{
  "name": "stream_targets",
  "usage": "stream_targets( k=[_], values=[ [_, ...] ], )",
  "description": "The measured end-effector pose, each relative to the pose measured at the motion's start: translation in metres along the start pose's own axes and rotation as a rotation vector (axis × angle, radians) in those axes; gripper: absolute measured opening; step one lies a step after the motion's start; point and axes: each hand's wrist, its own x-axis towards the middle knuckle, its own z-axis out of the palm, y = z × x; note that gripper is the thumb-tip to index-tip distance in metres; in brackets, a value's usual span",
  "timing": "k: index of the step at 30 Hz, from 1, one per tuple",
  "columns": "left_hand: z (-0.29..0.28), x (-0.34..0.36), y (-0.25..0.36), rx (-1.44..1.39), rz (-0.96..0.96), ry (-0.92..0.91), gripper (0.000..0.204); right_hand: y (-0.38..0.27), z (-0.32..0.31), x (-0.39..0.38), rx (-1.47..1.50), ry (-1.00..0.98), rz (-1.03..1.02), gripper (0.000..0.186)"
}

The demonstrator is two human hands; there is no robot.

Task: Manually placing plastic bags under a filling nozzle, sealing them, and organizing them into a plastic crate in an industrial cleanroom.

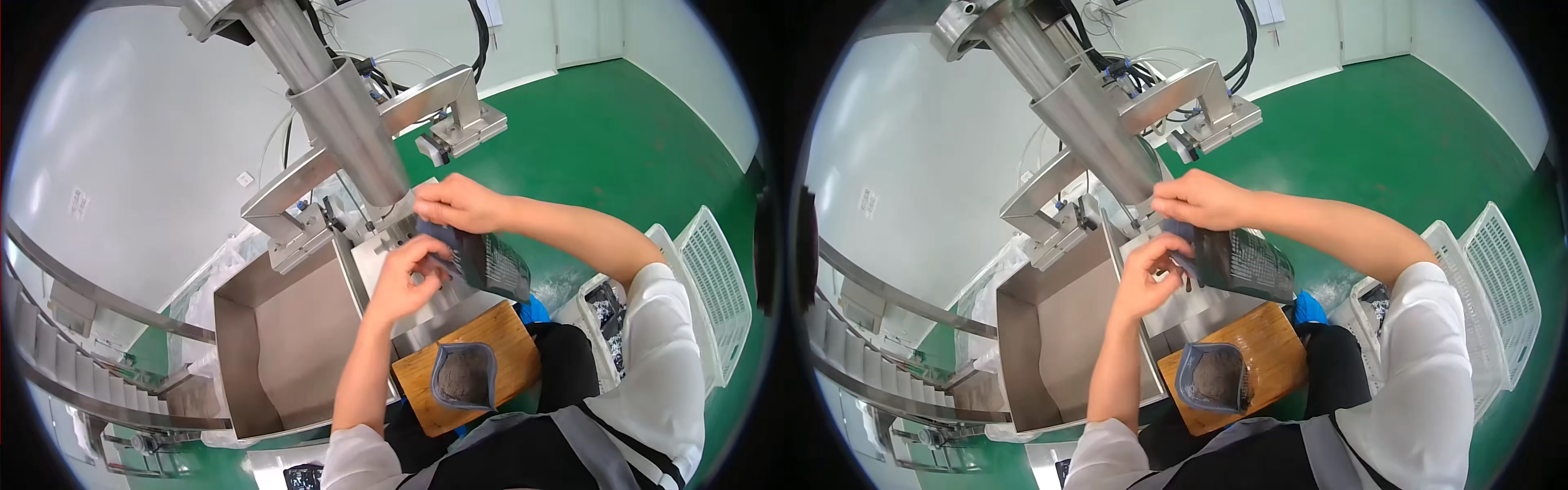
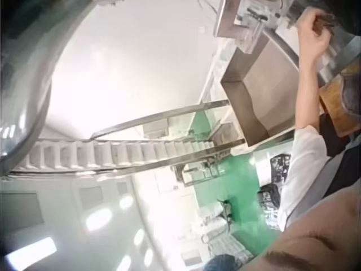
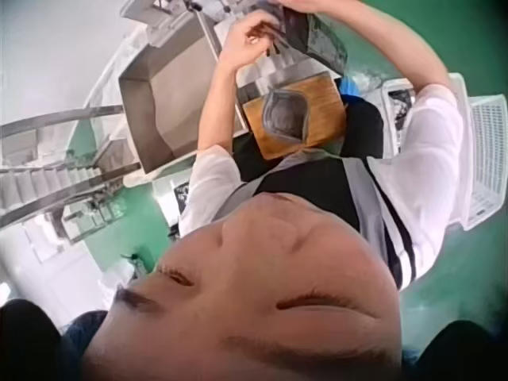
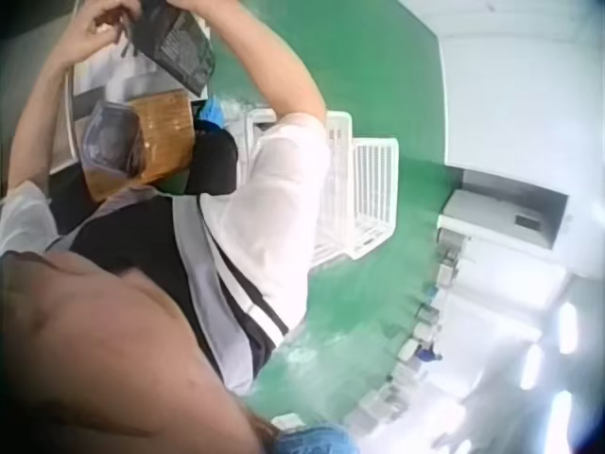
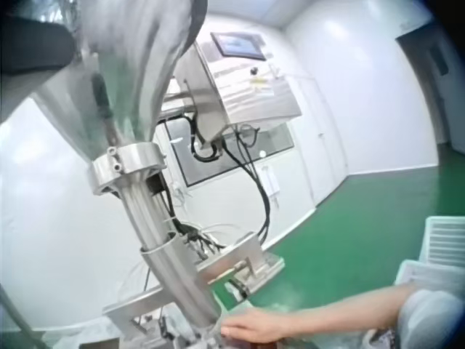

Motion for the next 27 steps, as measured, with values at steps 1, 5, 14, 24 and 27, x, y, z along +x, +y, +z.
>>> stream_targets(
  k=[1, 5, 14, 24, 27],
  values=[
    [-0.009, 0.005, -0.009, 0.139, 0.081, 0.020, 0.024, 0.002, -0.004, 0.003, 0.150, 0.013, 0.033, 0.043],
    [-0.050, 0.007, -0.023, 0.435, -0.174, 0.241, 0.009, 0.017, -0.011, 0.012, -0.290, -0.071, 0.102, 0.039],
    [-0.037, 0.036, 0.002, 0.847, 0.029, 0.551, 0.016, -0.012, 0.029, -0.014, -0.398, 0.583, -0.057, 0.033],
    [-0.022, -0.009, -0.030, 0.616, 0.435, 0.685, 0.023, 0.001, 0.064, -0.025, 0.021, 0.466, 0.329, 0.027],
    [-0.060, -0.019, -0.121, 0.346, -0.011, 0.816, 0.031, -0.002, 0.066, -0.025, 0.064, 0.453, 0.302, 0.029]
  ],
)
